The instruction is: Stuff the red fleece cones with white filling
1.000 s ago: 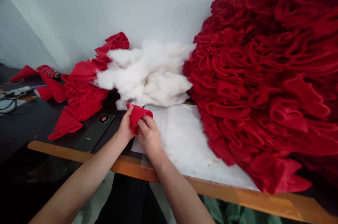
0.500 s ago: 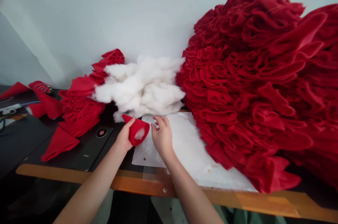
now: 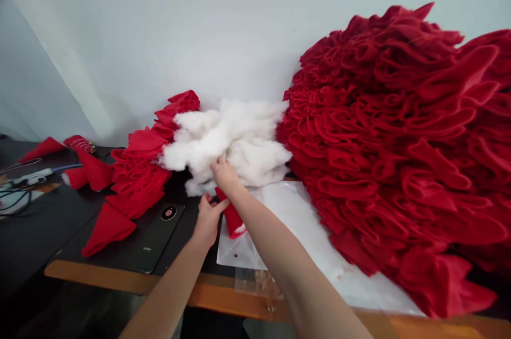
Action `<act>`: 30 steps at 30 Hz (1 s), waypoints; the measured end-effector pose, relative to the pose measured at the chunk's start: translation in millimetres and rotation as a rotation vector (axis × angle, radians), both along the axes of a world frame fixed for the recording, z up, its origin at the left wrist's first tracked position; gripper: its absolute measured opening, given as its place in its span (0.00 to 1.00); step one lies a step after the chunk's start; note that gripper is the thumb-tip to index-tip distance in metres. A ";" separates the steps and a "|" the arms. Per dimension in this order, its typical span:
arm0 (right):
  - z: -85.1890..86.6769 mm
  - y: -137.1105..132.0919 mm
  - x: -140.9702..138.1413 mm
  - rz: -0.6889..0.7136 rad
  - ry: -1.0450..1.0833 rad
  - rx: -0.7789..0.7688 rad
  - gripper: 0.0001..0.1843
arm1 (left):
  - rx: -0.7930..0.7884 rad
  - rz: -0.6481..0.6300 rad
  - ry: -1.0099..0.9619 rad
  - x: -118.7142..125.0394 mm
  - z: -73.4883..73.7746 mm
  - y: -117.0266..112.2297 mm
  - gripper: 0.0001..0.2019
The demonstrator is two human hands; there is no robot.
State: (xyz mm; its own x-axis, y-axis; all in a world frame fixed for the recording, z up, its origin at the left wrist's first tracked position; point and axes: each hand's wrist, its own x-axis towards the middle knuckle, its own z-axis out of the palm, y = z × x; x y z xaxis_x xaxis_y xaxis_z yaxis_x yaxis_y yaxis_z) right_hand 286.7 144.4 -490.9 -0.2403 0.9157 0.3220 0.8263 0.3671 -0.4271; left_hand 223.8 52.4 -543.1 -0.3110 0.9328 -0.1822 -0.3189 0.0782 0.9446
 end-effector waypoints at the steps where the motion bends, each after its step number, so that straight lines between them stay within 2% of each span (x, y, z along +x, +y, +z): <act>1: -0.2 4.3 3.4 -0.006 0.039 -0.002 0.17 | 0.030 0.078 0.116 -3.8 -0.8 2.6 0.29; 4: 2.0 12.4 20.7 -0.029 0.195 -0.029 0.17 | 0.255 0.216 0.368 -16.2 3.0 13.5 0.33; 7: 3.3 13.6 35.3 -0.039 0.370 -0.077 0.16 | 0.533 0.170 0.667 -23.1 15.1 32.4 0.38; 9: 2.3 11.2 37.9 -0.036 0.476 -0.103 0.14 | 0.592 0.100 0.943 -23.3 22.9 49.2 0.41; 12: 0.7 1.6 32.2 0.002 0.601 -0.125 0.07 | 0.454 0.062 1.235 -22.0 25.7 74.2 0.32; 15: 5.0 -16.6 25.6 0.090 0.715 -0.184 0.02 | 0.240 0.101 1.314 -23.7 16.8 91.1 0.19; 18: 18.2 -39.8 32.5 0.188 0.861 -0.254 0.09 | 0.152 0.131 1.331 -27.4 6.6 99.2 0.15; 20: 29.1 -55.0 49.5 0.235 1.049 -0.285 0.14 | 0.146 0.124 1.343 -29.8 4.0 101.4 0.13; 23: 37.9 -77.6 91.2 0.182 1.294 -0.293 0.20 | 0.173 0.073 1.375 -35.1 7.7 97.8 0.18; 25: 32.9 -95.4 122.2 0.072 1.322 -0.290 0.22 | 0.244 0.031 1.404 -40.0 13.5 86.2 0.25; 27: 18.9 -116.5 146.2 -0.021 1.291 -0.305 0.23 | 0.371 0.043 1.440 -43.4 20.2 64.4 0.27; 30: -10.7 -148.6 156.8 -0.092 1.218 -0.357 0.22 | 0.590 0.172 1.438 -37.6 27.1 17.3 0.21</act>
